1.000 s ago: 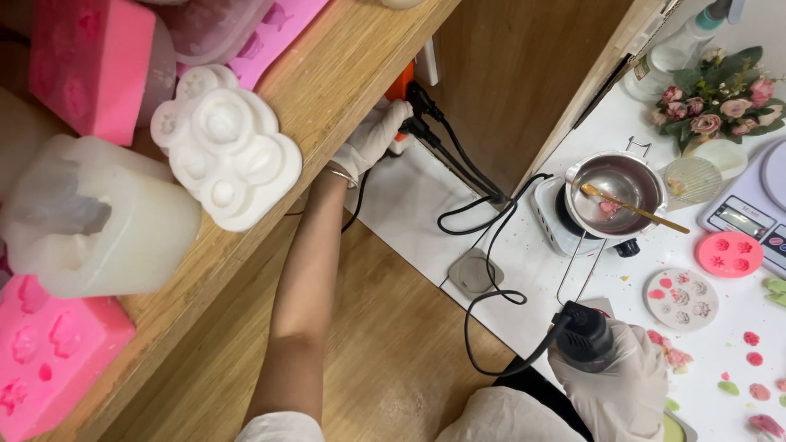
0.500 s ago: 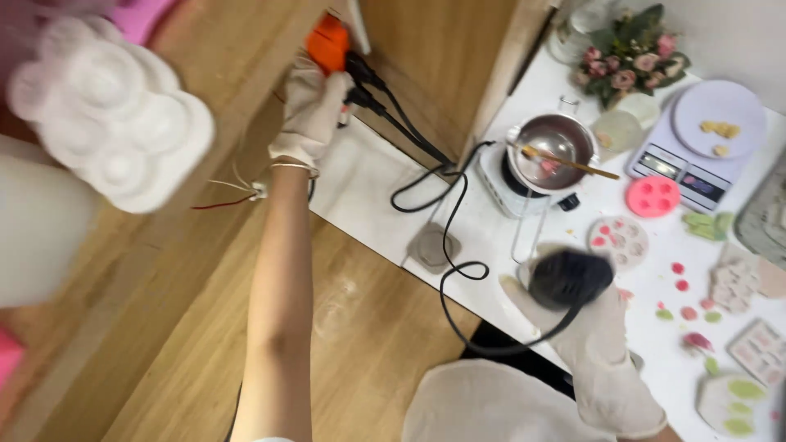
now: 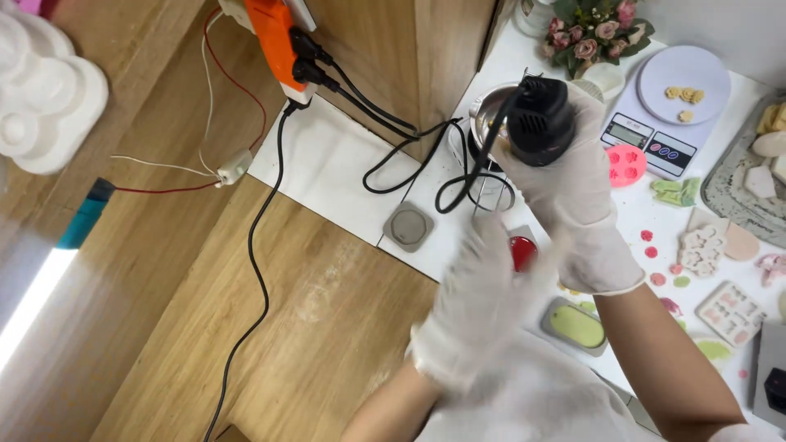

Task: The recorder uses melted wax and a spoon to decorate a candle flower arrangement, smoothing details with a heat gun.

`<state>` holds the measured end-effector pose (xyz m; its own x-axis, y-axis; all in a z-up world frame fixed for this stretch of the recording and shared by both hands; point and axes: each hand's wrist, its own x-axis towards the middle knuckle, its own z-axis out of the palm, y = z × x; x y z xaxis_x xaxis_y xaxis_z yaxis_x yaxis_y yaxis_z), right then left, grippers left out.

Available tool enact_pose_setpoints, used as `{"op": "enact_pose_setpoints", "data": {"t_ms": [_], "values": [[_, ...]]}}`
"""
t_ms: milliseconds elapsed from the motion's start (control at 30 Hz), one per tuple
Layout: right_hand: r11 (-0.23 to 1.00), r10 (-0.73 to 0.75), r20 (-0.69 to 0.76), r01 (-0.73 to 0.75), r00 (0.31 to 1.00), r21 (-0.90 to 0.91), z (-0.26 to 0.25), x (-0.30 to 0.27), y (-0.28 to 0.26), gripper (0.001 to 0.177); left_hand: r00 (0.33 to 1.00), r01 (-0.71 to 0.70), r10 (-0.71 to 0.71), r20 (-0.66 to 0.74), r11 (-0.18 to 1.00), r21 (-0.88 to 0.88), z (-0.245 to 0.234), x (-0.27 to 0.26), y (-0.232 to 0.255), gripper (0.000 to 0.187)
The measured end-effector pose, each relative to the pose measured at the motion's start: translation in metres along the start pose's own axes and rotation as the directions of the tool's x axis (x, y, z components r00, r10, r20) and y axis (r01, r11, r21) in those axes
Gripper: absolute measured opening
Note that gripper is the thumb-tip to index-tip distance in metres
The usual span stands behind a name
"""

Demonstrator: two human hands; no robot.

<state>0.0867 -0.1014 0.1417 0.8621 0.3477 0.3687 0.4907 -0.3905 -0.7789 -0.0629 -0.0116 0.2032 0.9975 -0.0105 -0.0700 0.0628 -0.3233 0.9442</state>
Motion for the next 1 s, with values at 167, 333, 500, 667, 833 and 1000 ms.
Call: {"op": "enact_pose_setpoints", "data": {"t_ms": [167,333,500,667,833,1000], "values": [[0.965,-0.186,-0.094,0.200,0.978,0.169,0.024,0.000,0.028,0.070,0.744,-0.409,0.234,-0.625,0.900,-0.150,0.009,0.066,-0.016,0.070],[0.931,-0.055,-0.038,0.065,0.998,0.359,0.016,0.011,0.014,0.060,0.739,-0.438,0.123,-0.662,0.834,-0.335,0.003,0.122,-0.049,0.064],[0.928,-0.325,0.129,0.342,0.937,-0.147,-0.059,0.024,0.008,0.063,0.683,-0.568,0.037,-0.729,0.655,-0.499,-0.027,0.146,-0.063,0.053],[0.207,0.884,0.091,-0.559,0.458,0.803,-0.042,0.025,0.131,0.035,0.679,-0.681,0.272,-0.681,0.580,-0.448,-0.021,0.146,-0.038,0.058],[0.520,0.835,0.113,-0.839,0.539,0.160,-0.007,0.005,0.122,0.050,0.655,-0.663,0.261,-0.709,0.649,-0.373,0.011,0.179,-0.070,0.050],[0.633,0.766,0.010,-0.758,0.642,0.160,-0.008,0.006,0.143,0.020,0.684,-0.558,0.195,-0.703,0.761,-0.331,0.025,0.206,-0.102,0.049]]}}
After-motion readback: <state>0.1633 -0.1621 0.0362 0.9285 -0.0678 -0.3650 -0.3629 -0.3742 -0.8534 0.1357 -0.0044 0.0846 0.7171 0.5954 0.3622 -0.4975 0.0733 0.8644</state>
